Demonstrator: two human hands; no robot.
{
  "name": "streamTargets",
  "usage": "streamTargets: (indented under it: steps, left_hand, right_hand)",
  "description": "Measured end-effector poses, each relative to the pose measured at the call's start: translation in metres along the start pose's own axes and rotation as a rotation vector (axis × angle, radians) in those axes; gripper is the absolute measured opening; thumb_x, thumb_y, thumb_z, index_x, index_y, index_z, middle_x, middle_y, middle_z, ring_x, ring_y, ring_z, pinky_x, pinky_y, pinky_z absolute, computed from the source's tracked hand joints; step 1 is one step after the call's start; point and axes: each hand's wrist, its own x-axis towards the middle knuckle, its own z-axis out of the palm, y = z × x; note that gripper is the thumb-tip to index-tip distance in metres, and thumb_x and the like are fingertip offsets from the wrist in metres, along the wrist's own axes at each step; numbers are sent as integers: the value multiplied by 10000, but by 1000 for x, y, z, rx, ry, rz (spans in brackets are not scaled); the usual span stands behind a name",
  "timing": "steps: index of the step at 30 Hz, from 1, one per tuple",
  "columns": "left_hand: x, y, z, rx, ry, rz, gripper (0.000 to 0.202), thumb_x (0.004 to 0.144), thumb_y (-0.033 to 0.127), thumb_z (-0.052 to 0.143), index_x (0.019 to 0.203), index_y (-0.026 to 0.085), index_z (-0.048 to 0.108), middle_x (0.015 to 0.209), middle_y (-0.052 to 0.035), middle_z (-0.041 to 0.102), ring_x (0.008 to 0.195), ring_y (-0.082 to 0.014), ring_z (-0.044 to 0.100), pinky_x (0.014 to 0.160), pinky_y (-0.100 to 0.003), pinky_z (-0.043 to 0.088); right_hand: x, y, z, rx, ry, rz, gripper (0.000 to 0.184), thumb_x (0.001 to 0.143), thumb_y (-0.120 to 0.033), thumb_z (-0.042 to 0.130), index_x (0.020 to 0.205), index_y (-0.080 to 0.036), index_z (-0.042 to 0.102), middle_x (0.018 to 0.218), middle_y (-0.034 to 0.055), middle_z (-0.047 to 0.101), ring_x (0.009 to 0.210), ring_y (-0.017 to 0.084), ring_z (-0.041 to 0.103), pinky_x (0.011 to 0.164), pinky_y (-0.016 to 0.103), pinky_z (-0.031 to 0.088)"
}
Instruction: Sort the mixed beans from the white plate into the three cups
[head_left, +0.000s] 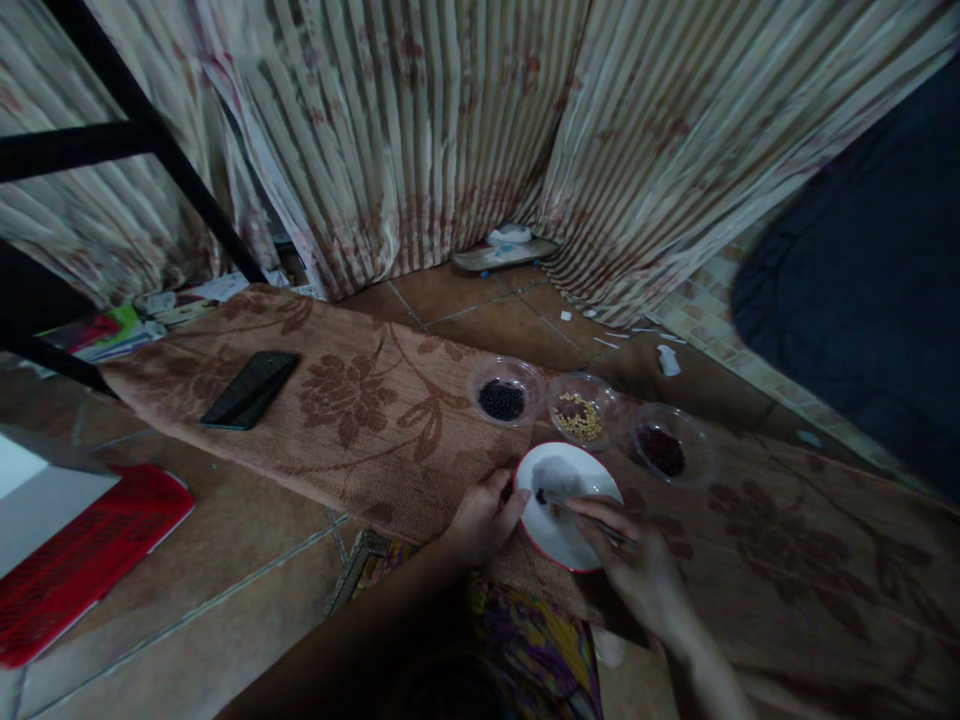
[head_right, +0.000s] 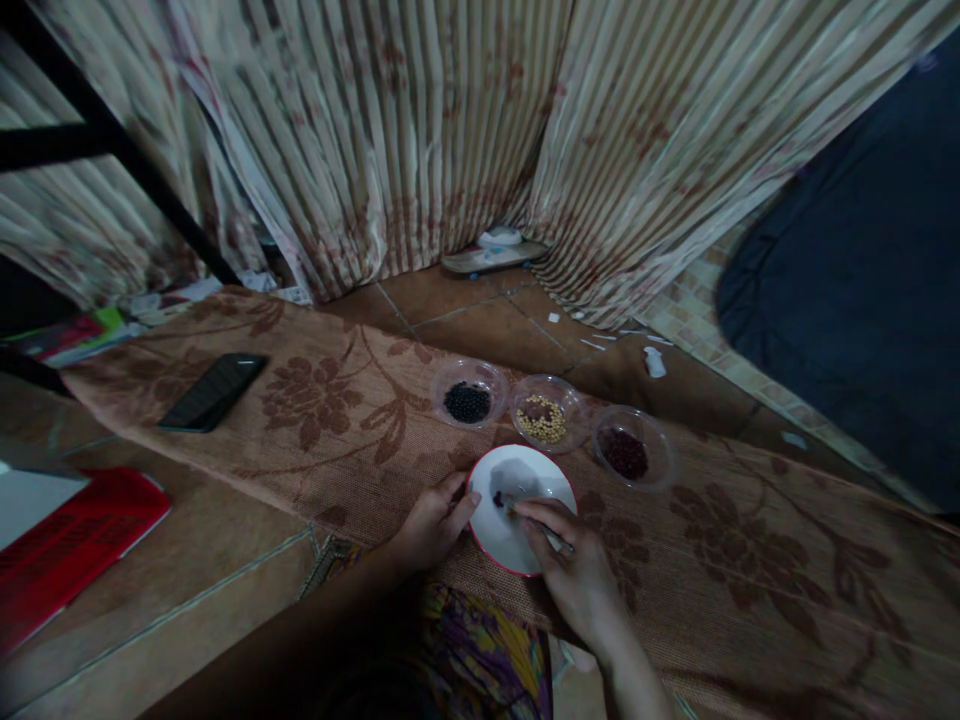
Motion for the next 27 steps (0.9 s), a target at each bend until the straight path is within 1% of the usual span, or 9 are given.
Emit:
streamTargets:
  steps: [3, 9, 14, 18, 21, 27]
  left_hand:
    - [0, -2, 1, 6, -18, -12, 282, 888, 354, 467, 1066, 183, 603, 794, -24, 697, 660, -153, 631, 630, -237, 487]
    - [1, -5, 1, 16, -17, 10, 297, 892, 357, 459, 1097, 187, 591, 858, -39, 702, 703, -161, 639, 663, -244, 491]
    - [2, -5, 1, 18, -29, 19, 297, 899, 364, 448, 1090, 183, 585, 862, -40, 695, 703, -158, 637, 649, -238, 488]
    - [2, -5, 0, 32, -39, 24, 302, 906, 375, 437, 1077, 175, 586, 830, -38, 687, 686, -156, 632, 631, -234, 482]
    - [1, -5, 0, 40, -29, 15, 304, 902, 368, 446, 1090, 177, 588, 812, -34, 694, 658, -152, 629, 619, -233, 480]
    - [1, -2, 0, 36, -14, 13, 294, 894, 348, 459, 1093, 178, 593, 839, -36, 703, 699, -160, 641, 651, -237, 486]
  right_hand:
    - [1, -2, -1, -1, 2, -1, 310, 814, -441, 554, 1005, -250, 705, 1116, 64, 662, 1051, 224, 606, 823, 317, 525]
    - [2, 1, -2, 23, 3, 28, 318, 809, -454, 563, 1004, -246, 704, 1121, 53, 668, 1068, 225, 605, 861, 323, 510]
    - [2, 5, -2, 26, 53, 40, 313, 798, -454, 580, 992, -245, 710, 1093, 55, 681, 1065, 238, 608, 872, 347, 508]
    - [0, 6, -3, 19, 78, 43, 299, 794, -448, 590, 991, -258, 712, 1092, 50, 680, 1067, 234, 607, 864, 336, 511]
    - [-2, 7, -2, 35, 74, 43, 296, 797, -441, 592, 995, -256, 711, 1091, 49, 680, 1046, 226, 617, 849, 318, 517]
    - [-4, 6, -1, 32, 30, 40, 309, 814, -436, 568, 1018, -245, 701, 1125, 56, 665, 1073, 231, 606, 849, 315, 520]
